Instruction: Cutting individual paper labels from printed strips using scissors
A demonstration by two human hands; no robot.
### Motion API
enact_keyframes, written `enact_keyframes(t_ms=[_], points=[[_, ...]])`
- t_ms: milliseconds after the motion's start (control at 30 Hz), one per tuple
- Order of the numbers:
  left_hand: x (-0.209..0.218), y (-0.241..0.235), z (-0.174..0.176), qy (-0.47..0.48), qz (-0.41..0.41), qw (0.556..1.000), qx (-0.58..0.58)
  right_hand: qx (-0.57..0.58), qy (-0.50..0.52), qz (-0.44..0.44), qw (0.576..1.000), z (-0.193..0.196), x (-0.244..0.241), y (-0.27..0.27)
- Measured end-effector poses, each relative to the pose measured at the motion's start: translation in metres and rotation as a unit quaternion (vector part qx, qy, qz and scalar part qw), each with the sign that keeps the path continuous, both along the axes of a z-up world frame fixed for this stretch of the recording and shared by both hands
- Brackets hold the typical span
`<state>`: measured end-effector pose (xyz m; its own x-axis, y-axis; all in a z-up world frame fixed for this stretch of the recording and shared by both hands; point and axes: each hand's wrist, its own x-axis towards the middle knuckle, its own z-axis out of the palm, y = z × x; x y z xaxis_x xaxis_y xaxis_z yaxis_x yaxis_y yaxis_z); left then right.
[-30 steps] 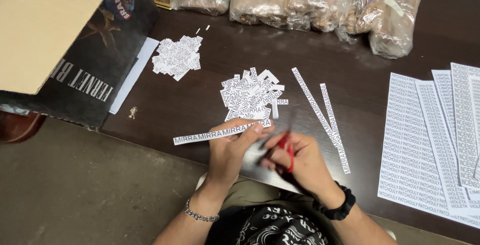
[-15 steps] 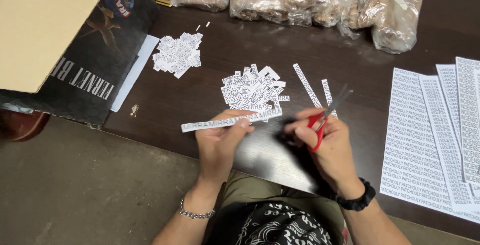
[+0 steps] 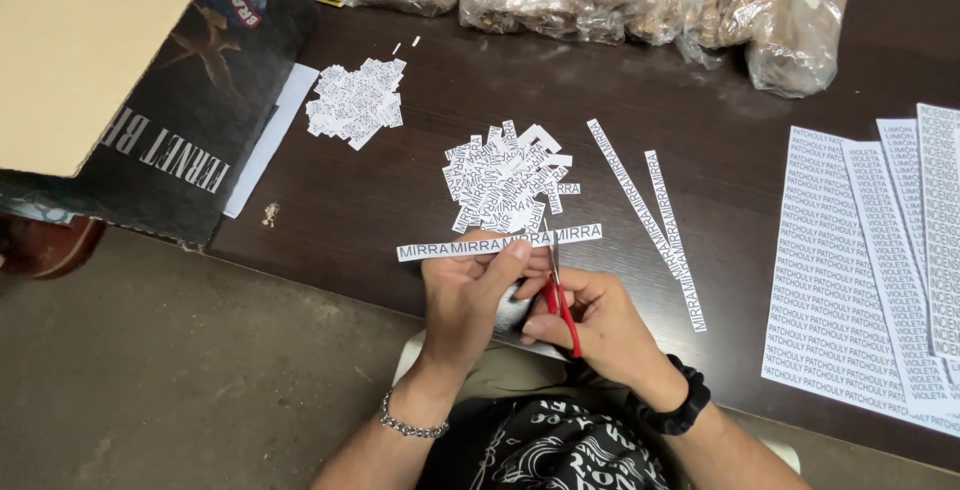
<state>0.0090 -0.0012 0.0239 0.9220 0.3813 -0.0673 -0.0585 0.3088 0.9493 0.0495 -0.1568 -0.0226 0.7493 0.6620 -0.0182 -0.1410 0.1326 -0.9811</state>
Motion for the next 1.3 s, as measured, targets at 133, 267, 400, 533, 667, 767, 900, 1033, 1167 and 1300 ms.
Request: enact_keyframes(t_ms=[133, 267, 400, 533, 667, 767, 900, 1033, 1167, 1300], points=[[-0.001, 0.000, -0.001, 0.002, 0.002, 1.000, 0.010, -0.005, -0.005, -0.005, 1.000, 0.008, 0.001, 0.002], [0.000, -0.001, 0.001, -0.011, 0.000, 1.000, 0.008, -0.001, -0.003, -0.011, 1.000, 0.007, 0.000, 0.003], [0.000, 0.004, -0.010, -0.015, -0.012, 1.000, 0.002, -0.012, -0.001, -0.017, 1.000, 0.011, 0.000, 0.006], [0.001, -0.002, 0.000, -0.020, -0.005, 1.000, -0.006, -0.049, 0.022, -0.041, 0.998, -0.002, 0.000, 0.007], [0.000, -0.001, -0.009, -0.018, 0.005, 1.000, -0.001, -0.021, 0.052, -0.082, 0.995, -0.009, 0.005, 0.007], [0.000, 0.001, -0.008, -0.039, 0.002, 0.999, 0.020, 0.009, 0.035, -0.167, 0.985, 0.002, 0.015, 0.007], [0.001, 0.000, -0.009, -0.064, -0.021, 0.995, 0.068, 0.004, 0.002, -0.224, 0.975, 0.015, 0.023, 0.006], [0.000, 0.002, -0.014, -0.064, -0.028, 0.994, 0.083, -0.016, -0.014, -0.237, 0.971, 0.018, 0.026, 0.000], [0.001, 0.011, -0.020, -0.091, 0.032, 0.993, 0.066, -0.005, -0.001, -0.231, 0.973, 0.012, 0.028, -0.010], [0.000, 0.011, -0.004, -0.068, 0.074, 0.994, 0.052, -0.001, -0.003, -0.091, 0.996, -0.004, 0.010, -0.008]])
